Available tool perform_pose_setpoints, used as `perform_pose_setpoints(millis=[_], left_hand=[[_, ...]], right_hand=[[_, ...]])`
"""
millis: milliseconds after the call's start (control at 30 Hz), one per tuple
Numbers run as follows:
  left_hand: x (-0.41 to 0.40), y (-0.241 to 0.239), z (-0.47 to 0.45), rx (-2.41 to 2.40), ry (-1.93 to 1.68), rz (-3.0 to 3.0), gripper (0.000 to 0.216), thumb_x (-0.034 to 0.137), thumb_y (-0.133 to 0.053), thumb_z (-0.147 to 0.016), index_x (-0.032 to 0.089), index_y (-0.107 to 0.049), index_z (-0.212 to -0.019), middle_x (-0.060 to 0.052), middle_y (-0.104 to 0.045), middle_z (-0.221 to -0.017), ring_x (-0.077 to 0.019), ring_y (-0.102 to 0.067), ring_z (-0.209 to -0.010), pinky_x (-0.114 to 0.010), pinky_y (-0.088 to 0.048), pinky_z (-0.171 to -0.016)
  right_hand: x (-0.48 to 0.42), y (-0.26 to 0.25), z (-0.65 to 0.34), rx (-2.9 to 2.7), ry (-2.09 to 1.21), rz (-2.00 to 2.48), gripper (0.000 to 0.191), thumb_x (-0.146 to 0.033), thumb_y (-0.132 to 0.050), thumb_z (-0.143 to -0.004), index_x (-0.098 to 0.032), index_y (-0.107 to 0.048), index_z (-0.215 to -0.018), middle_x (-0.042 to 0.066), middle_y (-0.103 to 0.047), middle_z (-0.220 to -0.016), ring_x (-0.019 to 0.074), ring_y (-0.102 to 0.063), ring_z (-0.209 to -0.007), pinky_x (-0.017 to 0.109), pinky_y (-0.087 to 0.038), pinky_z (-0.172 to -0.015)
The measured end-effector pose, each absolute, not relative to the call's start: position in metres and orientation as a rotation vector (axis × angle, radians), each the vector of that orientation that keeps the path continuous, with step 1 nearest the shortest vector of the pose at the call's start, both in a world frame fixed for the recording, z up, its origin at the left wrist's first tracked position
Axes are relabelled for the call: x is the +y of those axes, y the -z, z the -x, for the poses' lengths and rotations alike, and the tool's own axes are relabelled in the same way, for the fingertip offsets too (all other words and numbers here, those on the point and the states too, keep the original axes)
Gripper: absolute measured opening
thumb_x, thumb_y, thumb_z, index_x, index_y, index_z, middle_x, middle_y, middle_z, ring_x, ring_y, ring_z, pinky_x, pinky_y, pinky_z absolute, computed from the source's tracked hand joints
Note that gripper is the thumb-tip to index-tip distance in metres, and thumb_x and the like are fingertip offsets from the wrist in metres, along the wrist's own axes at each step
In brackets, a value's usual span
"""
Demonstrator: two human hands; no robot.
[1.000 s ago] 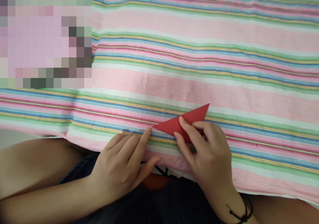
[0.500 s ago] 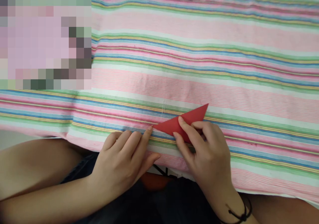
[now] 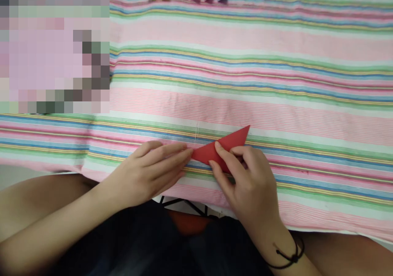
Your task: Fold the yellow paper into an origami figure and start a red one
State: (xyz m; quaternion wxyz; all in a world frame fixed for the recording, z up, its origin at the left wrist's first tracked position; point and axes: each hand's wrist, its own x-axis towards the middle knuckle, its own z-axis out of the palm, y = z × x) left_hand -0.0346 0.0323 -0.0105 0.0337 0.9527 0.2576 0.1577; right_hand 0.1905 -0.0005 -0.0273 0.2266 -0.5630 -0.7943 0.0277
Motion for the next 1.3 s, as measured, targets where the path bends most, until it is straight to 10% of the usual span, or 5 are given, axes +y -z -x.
perform_pose_setpoints(millis=[1300], left_hand=[[0.07,0.006,0.001,1.206,-0.472,-1.963,0.011,0.014,-0.068,-0.064,0.014,-0.077,-0.071,-0.004,-0.068,-0.071,-0.0154,-0.061,-0.071,-0.024,-0.046,-0.066]], right_hand=[[0.005,0.045,-0.189,-2.04,-0.175,1.488,0.03,-0.032,-0.052,-0.089,-0.015,-0.069,-0.107,0.008,-0.056,-0.08,0.0215,-0.05,-0.077,0.035,-0.044,-0.07]])
